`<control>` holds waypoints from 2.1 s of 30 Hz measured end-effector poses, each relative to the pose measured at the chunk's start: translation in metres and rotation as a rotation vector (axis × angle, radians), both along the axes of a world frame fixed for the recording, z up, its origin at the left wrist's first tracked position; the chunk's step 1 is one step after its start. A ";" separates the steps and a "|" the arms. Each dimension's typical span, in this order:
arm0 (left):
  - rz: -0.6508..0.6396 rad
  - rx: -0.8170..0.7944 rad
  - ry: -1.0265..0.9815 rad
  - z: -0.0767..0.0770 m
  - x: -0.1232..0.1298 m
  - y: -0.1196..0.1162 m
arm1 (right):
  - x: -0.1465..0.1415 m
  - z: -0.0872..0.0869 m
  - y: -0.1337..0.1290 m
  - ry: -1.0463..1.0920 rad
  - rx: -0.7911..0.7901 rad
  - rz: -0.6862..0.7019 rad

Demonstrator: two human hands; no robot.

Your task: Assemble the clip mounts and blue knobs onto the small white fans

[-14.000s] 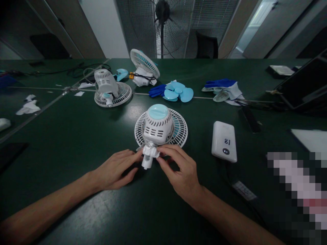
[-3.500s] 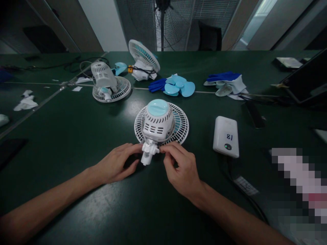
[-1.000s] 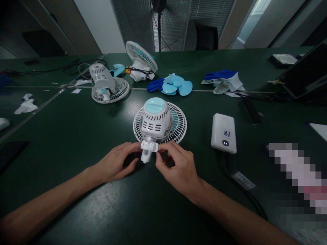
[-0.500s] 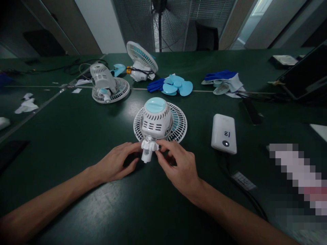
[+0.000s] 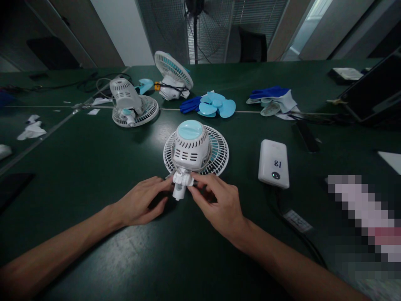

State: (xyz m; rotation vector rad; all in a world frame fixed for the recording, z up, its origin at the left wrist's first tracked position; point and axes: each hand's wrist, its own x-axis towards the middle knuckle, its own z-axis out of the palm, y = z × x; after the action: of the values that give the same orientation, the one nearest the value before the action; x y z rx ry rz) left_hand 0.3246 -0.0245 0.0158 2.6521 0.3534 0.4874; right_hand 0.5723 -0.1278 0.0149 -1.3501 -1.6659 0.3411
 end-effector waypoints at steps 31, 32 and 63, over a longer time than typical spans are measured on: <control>-0.052 0.124 0.092 -0.001 0.001 0.001 | 0.005 -0.002 0.002 0.136 -0.134 -0.004; -0.054 0.120 0.102 0.000 0.001 0.001 | 0.005 -0.001 0.002 0.151 -0.152 -0.003; -0.055 0.125 0.130 0.002 0.004 0.000 | 0.005 0.001 0.005 0.309 -0.209 -0.052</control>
State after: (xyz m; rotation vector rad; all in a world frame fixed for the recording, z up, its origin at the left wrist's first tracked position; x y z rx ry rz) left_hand 0.3281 -0.0242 0.0175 2.8148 0.2971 0.3304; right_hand 0.5770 -0.1229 0.0158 -1.4089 -1.3645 0.6733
